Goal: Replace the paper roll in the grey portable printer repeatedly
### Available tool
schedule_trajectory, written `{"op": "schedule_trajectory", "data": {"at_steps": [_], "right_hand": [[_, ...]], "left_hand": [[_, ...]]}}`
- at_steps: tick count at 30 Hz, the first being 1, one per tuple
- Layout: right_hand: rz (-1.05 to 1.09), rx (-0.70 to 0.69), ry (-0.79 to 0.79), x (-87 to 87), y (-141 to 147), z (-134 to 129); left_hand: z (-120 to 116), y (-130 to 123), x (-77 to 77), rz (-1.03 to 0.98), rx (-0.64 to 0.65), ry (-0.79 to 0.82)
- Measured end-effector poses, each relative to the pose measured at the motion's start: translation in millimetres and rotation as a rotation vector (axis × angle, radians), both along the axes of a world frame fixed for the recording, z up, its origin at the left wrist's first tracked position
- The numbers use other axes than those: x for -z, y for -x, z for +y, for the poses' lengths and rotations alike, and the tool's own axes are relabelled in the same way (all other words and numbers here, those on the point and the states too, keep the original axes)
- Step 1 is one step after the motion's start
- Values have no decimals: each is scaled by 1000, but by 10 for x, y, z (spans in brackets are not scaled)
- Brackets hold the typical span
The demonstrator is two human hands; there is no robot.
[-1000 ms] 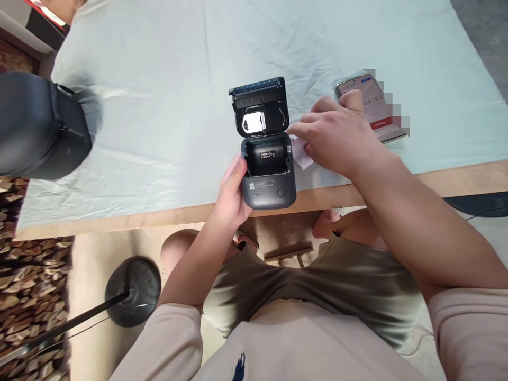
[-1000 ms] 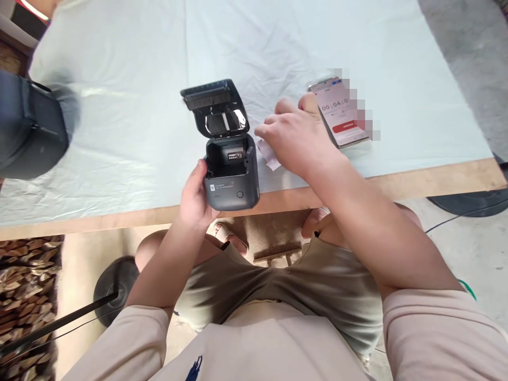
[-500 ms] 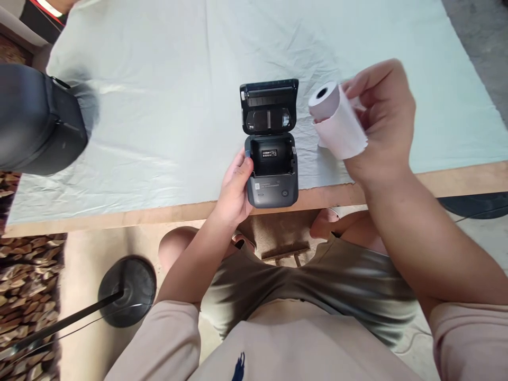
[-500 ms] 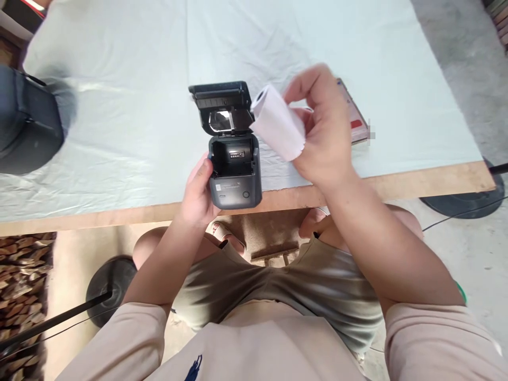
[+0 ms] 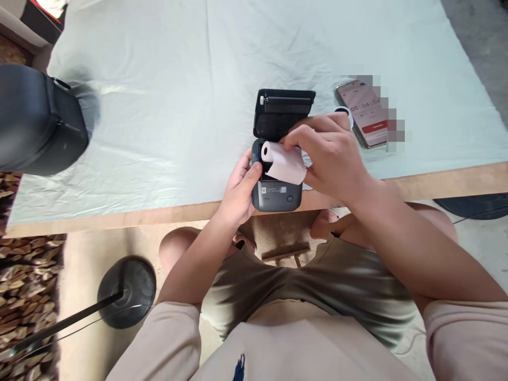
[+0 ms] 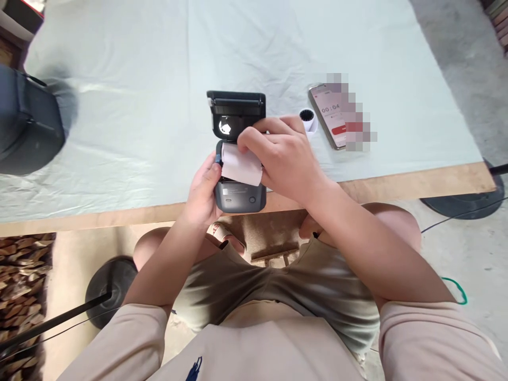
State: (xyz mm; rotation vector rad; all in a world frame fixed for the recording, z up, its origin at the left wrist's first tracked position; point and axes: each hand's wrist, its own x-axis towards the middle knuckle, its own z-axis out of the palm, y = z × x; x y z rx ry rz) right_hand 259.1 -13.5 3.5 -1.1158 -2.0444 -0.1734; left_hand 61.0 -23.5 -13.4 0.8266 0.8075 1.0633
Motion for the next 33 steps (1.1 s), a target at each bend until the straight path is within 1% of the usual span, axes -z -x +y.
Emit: {"op": "schedule_trajectory", "data": {"at_steps": [4, 8, 11, 14, 17, 19, 22, 25, 26, 27, 30, 31, 33], "right_hand": [[-124, 44, 27, -81, -26, -47], [-195, 51, 90, -40, -8, -58], [-165, -7, 138, -33, -7, -61], [-73, -61, 136, -73, -11, -88], [-6, -153, 131, -90, -6, -119], [-18, -203, 131, -73, -7, -130], [-19, -271, 137, -44, -44, -130], [92, -356, 141, -48, -110, -119], [145, -339, 145, -58, -128, -114], [201, -286, 150, -70, -138, -110], [335, -55, 207, -101, -120, -108], [372, -27, 231, -106, -101, -112], [442, -79, 279, -105, -59, -124]], "left_hand": [[0, -6, 13, -23, 44, -30], [-4, 12, 33, 10, 37, -59], [-2, 27, 35, 21, 12, -53], [7, 31, 43, 29, -22, -31], [22, 31, 55, 21, -59, -5], [31, 36, 55, 0, -46, 7], [37, 55, 37, -4, 19, 10], [29, 85, 21, 35, 57, 6], [24, 95, 21, 50, 63, -5], [19, 104, 22, 64, 71, -17], [-1, 117, 23, 100, 107, -44], [-7, 116, 20, 107, 122, -46], [-19, 107, 8, 119, 143, -47]]}}
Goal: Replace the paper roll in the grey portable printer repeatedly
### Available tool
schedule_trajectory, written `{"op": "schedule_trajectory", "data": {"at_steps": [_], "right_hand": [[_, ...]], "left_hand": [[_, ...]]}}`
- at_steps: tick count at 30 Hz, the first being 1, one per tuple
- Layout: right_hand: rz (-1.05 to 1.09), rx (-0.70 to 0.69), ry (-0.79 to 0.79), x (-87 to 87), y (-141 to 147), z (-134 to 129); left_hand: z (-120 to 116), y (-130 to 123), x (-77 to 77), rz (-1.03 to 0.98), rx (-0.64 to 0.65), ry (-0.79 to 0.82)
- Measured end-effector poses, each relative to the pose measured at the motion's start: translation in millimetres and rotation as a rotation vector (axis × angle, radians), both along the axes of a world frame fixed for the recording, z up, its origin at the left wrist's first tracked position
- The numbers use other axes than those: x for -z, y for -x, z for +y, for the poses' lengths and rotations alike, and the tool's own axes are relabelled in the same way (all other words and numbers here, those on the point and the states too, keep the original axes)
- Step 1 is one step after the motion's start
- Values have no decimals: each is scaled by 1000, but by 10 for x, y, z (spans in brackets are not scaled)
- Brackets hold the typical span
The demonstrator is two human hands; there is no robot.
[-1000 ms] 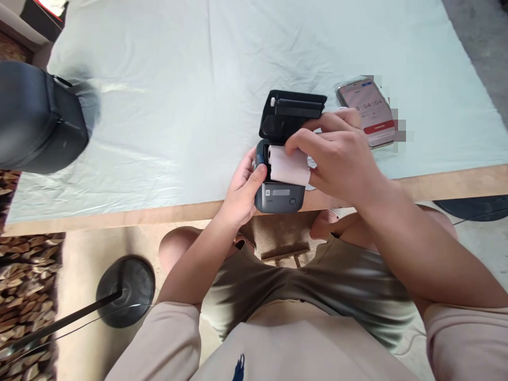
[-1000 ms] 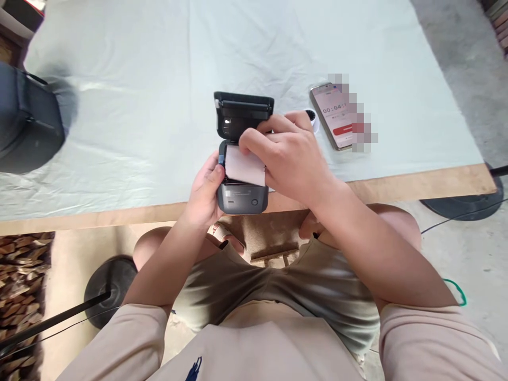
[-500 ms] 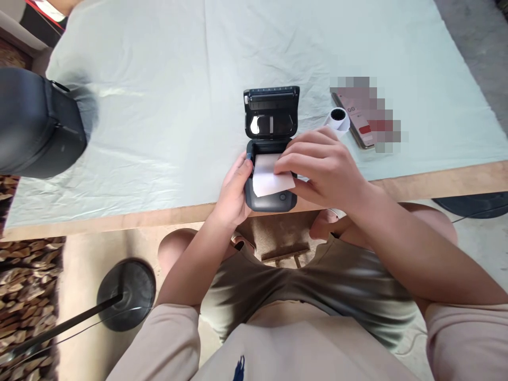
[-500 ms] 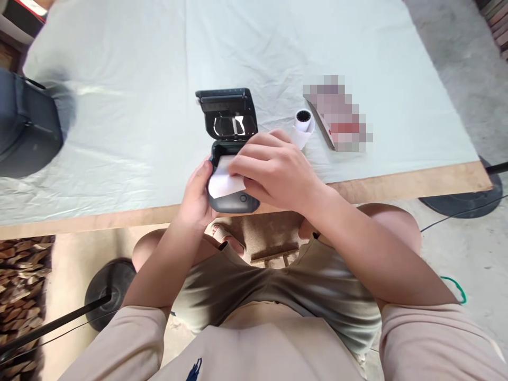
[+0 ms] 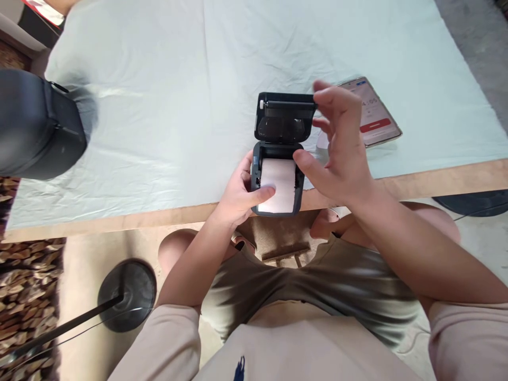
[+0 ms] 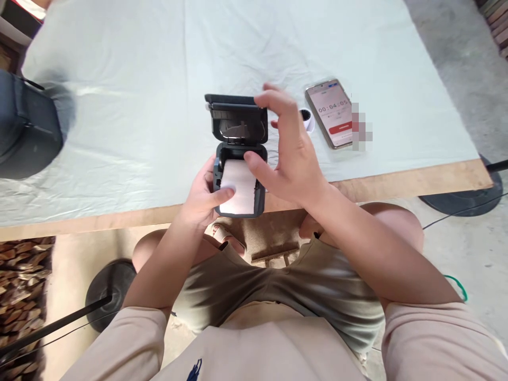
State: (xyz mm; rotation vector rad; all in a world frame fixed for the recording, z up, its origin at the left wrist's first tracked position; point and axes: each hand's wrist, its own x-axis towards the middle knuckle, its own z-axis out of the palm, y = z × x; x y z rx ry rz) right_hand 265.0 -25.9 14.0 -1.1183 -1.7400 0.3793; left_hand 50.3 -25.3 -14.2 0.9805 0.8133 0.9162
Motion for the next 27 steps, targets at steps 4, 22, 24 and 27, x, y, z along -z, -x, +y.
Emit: {"op": "schedule_trajectory", "data": {"at_steps": [4, 22, 24, 27], "right_hand": [[96, -73, 37, 25, 53, -33], [262, -391, 445, 291, 201, -27], [235, -373, 440, 268, 186, -29], [123, -292, 451, 200, 129, -46]], "left_hand": [[-4, -24, -15, 22, -62, 18], [-29, 26, 3, -88, -65, 23], [-25, 21, 5, -82, -74, 22], [-15, -11, 9, -58, -103, 70]]}}
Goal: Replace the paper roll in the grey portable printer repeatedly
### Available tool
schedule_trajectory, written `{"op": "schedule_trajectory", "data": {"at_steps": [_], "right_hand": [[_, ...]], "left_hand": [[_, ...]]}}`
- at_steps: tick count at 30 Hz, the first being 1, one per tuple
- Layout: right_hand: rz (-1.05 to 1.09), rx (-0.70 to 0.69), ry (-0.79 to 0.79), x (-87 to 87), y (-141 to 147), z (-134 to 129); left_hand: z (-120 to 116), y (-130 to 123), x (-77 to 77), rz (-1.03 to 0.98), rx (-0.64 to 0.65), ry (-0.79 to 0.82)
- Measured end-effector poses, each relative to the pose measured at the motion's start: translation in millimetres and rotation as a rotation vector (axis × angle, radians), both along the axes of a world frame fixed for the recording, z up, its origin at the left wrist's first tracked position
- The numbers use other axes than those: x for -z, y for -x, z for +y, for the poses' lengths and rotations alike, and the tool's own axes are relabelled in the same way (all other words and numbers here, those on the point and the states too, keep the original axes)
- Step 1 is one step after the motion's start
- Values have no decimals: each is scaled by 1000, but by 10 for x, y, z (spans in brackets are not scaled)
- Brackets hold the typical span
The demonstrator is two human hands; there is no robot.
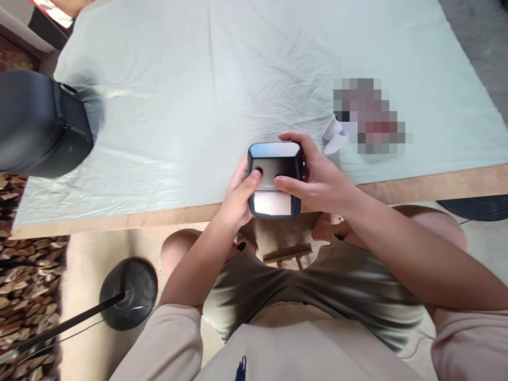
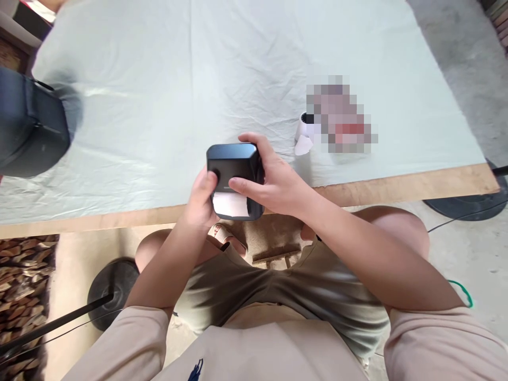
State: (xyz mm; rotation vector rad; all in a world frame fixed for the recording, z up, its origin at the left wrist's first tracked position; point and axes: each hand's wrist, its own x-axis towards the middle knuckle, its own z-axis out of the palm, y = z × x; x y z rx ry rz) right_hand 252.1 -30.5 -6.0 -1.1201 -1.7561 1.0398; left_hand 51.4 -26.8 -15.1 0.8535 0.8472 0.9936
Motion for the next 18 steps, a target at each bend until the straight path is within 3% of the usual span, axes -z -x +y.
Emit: {"op": "schedule_trajectory", "data": {"at_steps": [4, 8, 14, 18], "right_hand": [[-152, 85, -125, -112, -84, -6], [-184, 5, -188, -204, -105, -4], [-255, -55, -213, -315, -169, -95], [-356, 117, -351, -390, -196, -154]], "left_hand": [[24, -41, 24, 13, -78, 98], [43, -35, 62, 23, -170, 70], [50, -20, 53, 27, -148, 69], [50, -4, 40, 7, -39, 119]]}}
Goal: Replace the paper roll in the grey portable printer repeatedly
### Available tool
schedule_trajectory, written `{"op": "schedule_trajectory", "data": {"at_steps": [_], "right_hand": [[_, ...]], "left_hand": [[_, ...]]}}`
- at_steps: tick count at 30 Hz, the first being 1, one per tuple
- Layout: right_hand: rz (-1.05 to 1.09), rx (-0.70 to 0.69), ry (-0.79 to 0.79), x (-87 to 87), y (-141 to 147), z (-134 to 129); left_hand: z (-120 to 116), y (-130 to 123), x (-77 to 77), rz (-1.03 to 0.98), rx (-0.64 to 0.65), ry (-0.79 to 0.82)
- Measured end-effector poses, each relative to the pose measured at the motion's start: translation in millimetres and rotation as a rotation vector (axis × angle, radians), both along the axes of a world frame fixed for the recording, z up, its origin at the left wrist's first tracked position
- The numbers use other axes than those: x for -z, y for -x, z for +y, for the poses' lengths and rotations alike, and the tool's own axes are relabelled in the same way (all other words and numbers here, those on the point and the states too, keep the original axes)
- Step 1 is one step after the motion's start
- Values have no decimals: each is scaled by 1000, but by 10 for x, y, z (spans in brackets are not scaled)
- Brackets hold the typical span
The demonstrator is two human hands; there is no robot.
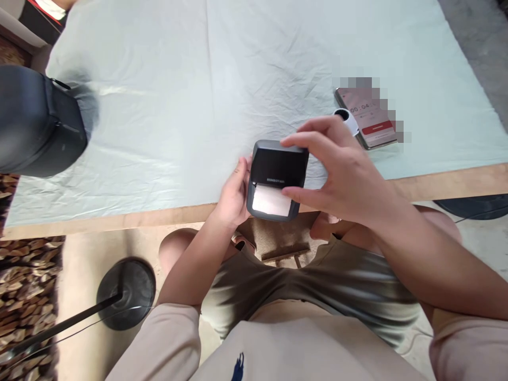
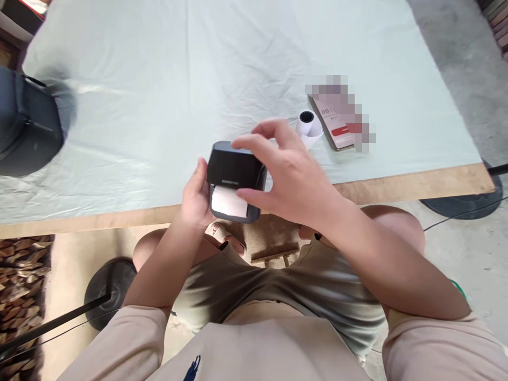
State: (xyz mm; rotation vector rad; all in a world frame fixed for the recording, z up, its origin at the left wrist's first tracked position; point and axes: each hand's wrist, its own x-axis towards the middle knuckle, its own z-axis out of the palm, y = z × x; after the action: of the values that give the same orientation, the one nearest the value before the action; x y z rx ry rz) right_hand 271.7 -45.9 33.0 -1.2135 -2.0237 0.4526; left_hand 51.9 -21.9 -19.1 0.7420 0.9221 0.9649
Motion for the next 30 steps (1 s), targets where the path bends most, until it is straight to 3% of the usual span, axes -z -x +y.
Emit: {"op": "schedule_trajectory", "data": {"at_steps": [5, 9, 12, 16, 20, 24, 27, 30], "right_hand": [[167, 233, -47, -68, 63, -12], [308, 208, -63, -103, 93, 4], [90, 132, -52, -98, 97, 13], [-374, 197, 59, -83, 140, 13], [-502, 186, 159, -98, 174, 2], [-187, 142, 190, -173, 133, -21], [275, 89, 288, -207, 96, 4], [770, 72, 474, -107, 84, 118]], "left_hand": [[0, 22, -16, -14, 89, -55], [7, 6, -61, -69, 111, -84], [10, -13, -79, -128, 130, -93], [8, -20, -50, -123, 179, -141], [-2, -6, 0, -80, 191, -184], [-18, -7, 1, -60, 89, -101], [-12, -32, -13, -99, -7, -81], [16, -56, -17, -152, -75, -99]]}}
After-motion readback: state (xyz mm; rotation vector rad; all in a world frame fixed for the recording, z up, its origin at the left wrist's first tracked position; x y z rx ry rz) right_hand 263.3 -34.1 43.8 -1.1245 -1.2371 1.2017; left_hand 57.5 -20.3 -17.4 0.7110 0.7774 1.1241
